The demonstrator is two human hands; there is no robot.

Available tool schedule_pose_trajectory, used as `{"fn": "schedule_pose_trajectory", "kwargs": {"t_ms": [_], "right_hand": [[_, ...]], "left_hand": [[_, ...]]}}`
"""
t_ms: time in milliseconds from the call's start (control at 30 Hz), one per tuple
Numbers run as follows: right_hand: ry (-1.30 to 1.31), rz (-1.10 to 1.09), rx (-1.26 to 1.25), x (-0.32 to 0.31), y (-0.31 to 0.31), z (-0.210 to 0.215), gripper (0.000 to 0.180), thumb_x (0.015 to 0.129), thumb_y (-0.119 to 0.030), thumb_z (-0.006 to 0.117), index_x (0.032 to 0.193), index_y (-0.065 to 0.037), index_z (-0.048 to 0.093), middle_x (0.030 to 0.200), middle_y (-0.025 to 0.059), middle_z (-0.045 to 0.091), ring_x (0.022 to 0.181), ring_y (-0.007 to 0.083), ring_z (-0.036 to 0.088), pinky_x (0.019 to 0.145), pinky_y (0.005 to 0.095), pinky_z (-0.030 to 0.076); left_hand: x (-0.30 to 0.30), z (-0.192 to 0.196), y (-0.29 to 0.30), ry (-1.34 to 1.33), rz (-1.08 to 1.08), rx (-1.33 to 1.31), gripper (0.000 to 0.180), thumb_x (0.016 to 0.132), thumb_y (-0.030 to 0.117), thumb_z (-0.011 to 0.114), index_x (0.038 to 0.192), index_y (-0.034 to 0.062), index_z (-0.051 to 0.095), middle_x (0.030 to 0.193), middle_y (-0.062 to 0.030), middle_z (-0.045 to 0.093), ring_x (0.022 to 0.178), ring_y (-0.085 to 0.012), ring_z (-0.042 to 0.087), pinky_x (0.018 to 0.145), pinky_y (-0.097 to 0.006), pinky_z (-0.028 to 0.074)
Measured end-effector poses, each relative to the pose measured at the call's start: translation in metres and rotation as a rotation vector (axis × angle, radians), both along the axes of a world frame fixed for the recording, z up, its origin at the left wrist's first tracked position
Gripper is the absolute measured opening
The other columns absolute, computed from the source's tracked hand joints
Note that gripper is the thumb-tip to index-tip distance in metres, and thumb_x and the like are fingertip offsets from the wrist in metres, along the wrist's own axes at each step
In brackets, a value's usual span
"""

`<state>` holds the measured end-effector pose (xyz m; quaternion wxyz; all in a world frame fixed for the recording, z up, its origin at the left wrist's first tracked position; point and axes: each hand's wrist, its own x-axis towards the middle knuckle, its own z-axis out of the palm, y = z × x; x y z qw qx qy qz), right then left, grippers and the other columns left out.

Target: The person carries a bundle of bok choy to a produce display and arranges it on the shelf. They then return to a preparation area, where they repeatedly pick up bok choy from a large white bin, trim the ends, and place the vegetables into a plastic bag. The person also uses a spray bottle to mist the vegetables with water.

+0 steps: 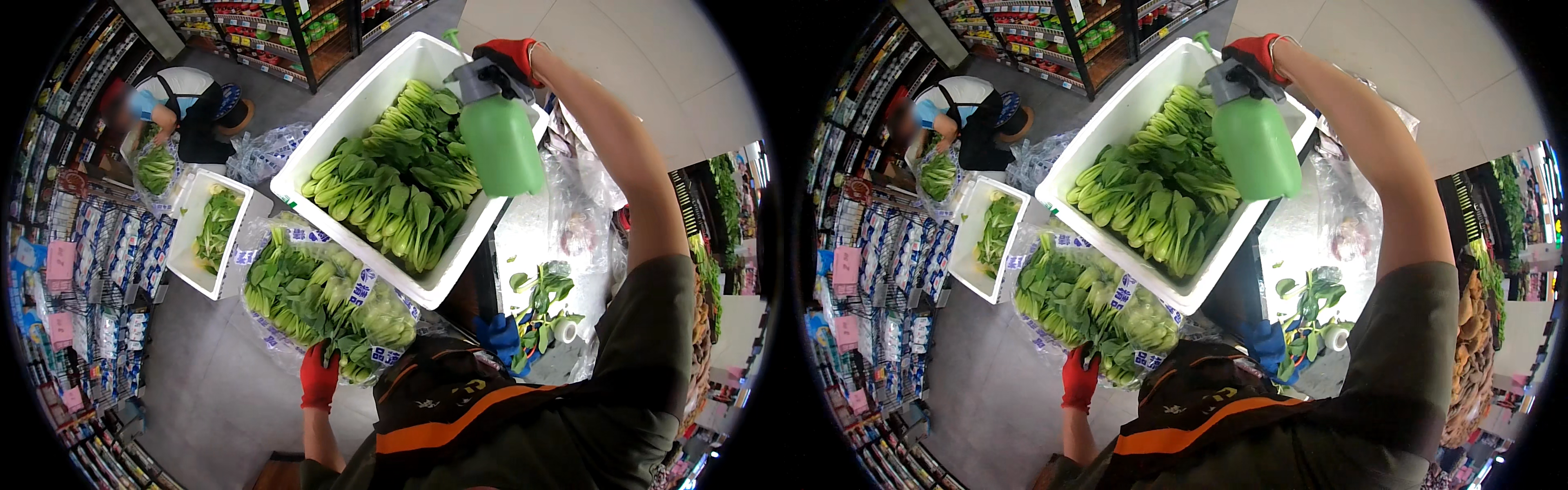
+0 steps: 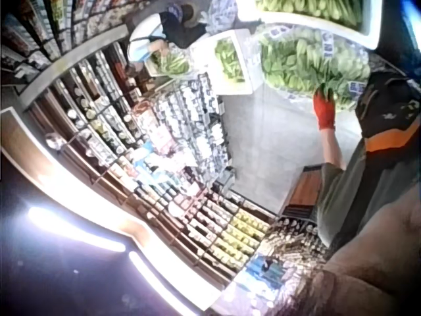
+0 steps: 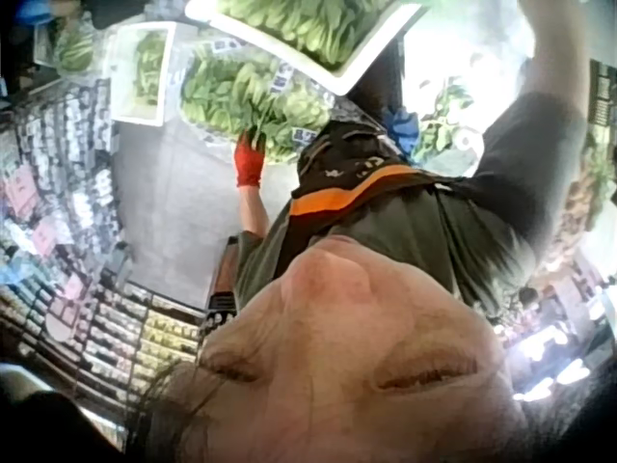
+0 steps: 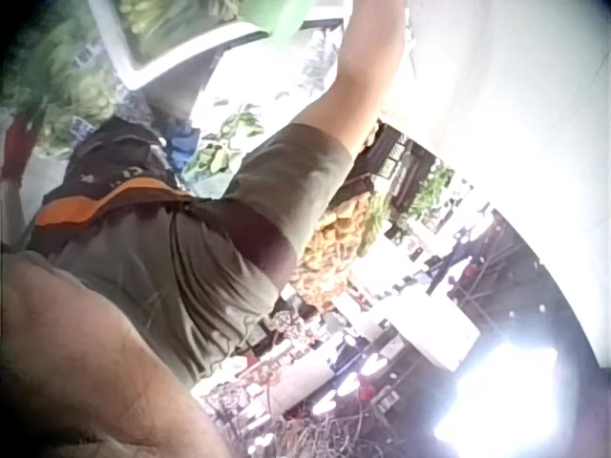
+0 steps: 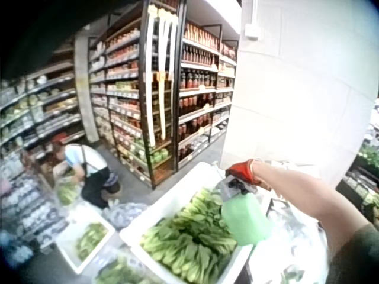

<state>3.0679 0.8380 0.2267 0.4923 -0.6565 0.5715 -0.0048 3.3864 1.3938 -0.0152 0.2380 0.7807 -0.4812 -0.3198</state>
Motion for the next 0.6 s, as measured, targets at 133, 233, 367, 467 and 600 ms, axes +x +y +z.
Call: {"fn": "schedule_pose_trajectory", "kwargs": {"t_ms": [133, 233, 367, 467, 600], "right_hand": [[0.038, -0.268, -0.058, -0.004, -0.026, -0.007, 0.028, 0.09, -0.036, 0.046, 0.083, -0.011, 0.057, 0.068, 0.0035, 0.052, 0.05, 0.0161, 0.046, 0.046, 0.0369, 0.044], [0.16, -0.35, -0.073, -0.029, -0.052, -0.016, 0.031, 0.092, -0.038, 0.043, 0.079, -0.014, 0.058, 0.069, 0.002, 0.057, 0.052, 0.0146, 0.047, 0.046, 0.0378, 0.043], [0.177, -0.227, -0.03, -0.014, -0.025, 0.006, 0.029, 0.092, -0.037, 0.043, 0.082, -0.015, 0.06, 0.07, 0.0009, 0.057, 0.053, 0.0127, 0.049, 0.046, 0.0337, 0.043], [0.127, -0.067, 0.052, -0.001, 0.002, 0.016, 0.029, 0.091, -0.037, 0.046, 0.085, -0.012, 0.06, 0.07, 0.0012, 0.058, 0.054, 0.0138, 0.051, 0.047, 0.0345, 0.046], [0.128, 0.145, 0.065, -0.004, 0.001, 0.0, 0.028, 0.09, -0.035, 0.049, 0.086, -0.01, 0.059, 0.069, 0.0018, 0.057, 0.055, 0.0136, 0.053, 0.048, 0.0353, 0.048]], "left_hand": [[-0.001, -0.002, 0.02, 0.009, 0.05, 0.054, 0.036, 0.082, 0.022, 0.069, 0.114, 0.0061, 0.062, 0.108, -0.0132, 0.063, 0.094, -0.0308, 0.061, 0.081, -0.038, 0.049], [-0.005, -0.012, 0.032, 0.012, 0.067, 0.066, 0.037, 0.082, 0.023, 0.069, 0.115, 0.0062, 0.061, 0.107, -0.0127, 0.063, 0.092, -0.0302, 0.061, 0.08, -0.038, 0.049], [-0.01, -0.015, 0.036, 0.056, 0.095, 0.096, 0.037, 0.082, 0.022, 0.069, 0.116, 0.0067, 0.061, 0.108, -0.0124, 0.063, 0.092, -0.0294, 0.061, 0.08, -0.038, 0.049], [-0.011, -0.018, 0.031, 0.054, 0.067, 0.075, 0.037, 0.082, 0.021, 0.068, 0.116, 0.0064, 0.061, 0.108, -0.0124, 0.063, 0.092, -0.0295, 0.061, 0.08, -0.037, 0.049], [-0.009, -0.005, 0.008, 0.067, 0.01, 0.056, 0.036, 0.082, 0.02, 0.068, 0.115, 0.0058, 0.061, 0.107, -0.0129, 0.063, 0.092, -0.0304, 0.06, 0.079, -0.037, 0.049]]}}
